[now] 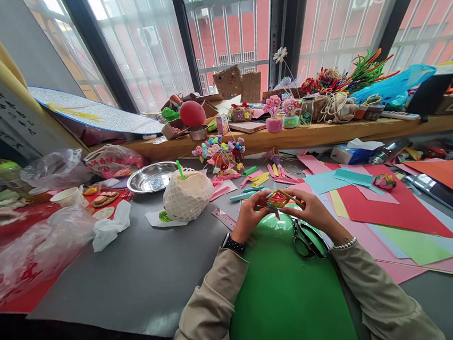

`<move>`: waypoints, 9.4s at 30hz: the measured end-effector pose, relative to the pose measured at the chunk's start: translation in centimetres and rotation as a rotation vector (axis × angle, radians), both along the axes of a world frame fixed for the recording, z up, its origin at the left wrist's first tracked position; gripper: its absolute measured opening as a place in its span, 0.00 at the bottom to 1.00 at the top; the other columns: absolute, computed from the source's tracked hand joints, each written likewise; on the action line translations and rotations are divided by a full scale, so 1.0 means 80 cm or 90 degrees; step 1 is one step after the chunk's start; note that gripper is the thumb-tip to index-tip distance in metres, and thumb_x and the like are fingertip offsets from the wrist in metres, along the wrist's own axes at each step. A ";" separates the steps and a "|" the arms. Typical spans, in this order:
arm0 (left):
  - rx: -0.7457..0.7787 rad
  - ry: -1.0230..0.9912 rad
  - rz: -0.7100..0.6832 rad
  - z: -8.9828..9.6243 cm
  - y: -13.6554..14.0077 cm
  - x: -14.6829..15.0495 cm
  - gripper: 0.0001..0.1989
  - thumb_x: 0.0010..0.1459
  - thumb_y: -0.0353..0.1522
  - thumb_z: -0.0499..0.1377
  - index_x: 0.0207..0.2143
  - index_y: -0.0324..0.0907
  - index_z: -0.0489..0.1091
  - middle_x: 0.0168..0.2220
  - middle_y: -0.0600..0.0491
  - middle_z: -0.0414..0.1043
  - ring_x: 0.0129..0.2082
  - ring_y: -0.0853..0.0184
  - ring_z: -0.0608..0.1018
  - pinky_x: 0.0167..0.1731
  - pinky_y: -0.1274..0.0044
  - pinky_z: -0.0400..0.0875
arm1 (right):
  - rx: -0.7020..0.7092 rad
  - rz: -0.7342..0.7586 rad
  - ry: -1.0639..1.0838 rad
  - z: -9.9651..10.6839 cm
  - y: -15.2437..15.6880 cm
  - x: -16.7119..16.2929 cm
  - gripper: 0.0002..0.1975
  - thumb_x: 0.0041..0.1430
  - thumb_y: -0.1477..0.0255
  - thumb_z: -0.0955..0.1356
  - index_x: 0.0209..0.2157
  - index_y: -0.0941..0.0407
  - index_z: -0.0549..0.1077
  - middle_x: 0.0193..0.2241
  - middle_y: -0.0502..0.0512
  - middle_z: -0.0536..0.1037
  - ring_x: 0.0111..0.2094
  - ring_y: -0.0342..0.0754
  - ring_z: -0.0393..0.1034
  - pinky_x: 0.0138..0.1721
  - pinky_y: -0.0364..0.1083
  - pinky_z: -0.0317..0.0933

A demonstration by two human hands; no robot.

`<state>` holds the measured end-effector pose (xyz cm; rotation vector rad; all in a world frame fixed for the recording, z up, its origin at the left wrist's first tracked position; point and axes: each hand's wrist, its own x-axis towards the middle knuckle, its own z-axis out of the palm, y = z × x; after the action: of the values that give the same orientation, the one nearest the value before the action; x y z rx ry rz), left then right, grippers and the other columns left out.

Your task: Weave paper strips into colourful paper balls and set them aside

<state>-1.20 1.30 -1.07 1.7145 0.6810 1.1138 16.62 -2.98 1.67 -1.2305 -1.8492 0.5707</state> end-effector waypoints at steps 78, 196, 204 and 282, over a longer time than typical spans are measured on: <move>-0.159 -0.086 0.002 0.010 -0.004 0.002 0.27 0.37 0.31 0.65 0.44 0.39 0.67 0.35 0.50 0.74 0.32 0.67 0.75 0.33 0.77 0.71 | 0.188 -0.389 -0.163 -0.026 0.015 0.014 0.15 0.57 0.62 0.58 0.37 0.57 0.67 0.32 0.58 0.71 0.35 0.52 0.63 0.35 0.49 0.55; 0.365 0.222 0.149 0.012 -0.018 0.001 0.04 0.53 0.28 0.54 0.32 0.43 0.67 0.32 0.54 0.71 0.34 0.69 0.72 0.36 0.77 0.65 | 0.370 -0.094 -0.178 -0.009 -0.005 -0.015 0.07 0.54 0.69 0.64 0.34 0.51 0.73 0.37 0.54 0.72 0.41 0.51 0.60 0.42 0.52 0.59; 0.376 0.236 0.151 0.017 -0.022 0.001 0.04 0.54 0.29 0.53 0.32 0.43 0.67 0.32 0.53 0.71 0.35 0.68 0.73 0.36 0.77 0.65 | 0.367 -0.093 -0.181 -0.006 -0.008 -0.017 0.06 0.54 0.70 0.64 0.33 0.52 0.72 0.38 0.54 0.72 0.41 0.50 0.61 0.42 0.52 0.60; -0.018 0.166 -0.103 0.019 -0.009 -0.007 0.12 0.46 0.38 0.58 0.24 0.37 0.62 0.25 0.56 0.64 0.26 0.74 0.65 0.27 0.81 0.61 | -0.040 0.074 -0.077 -0.007 -0.001 -0.007 0.05 0.51 0.70 0.63 0.26 0.57 0.65 0.23 0.50 0.70 0.25 0.43 0.65 0.29 0.44 0.61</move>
<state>-1.75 0.56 0.42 1.8731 0.6993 0.7723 16.05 -3.03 1.12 -1.2281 -2.0284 0.6349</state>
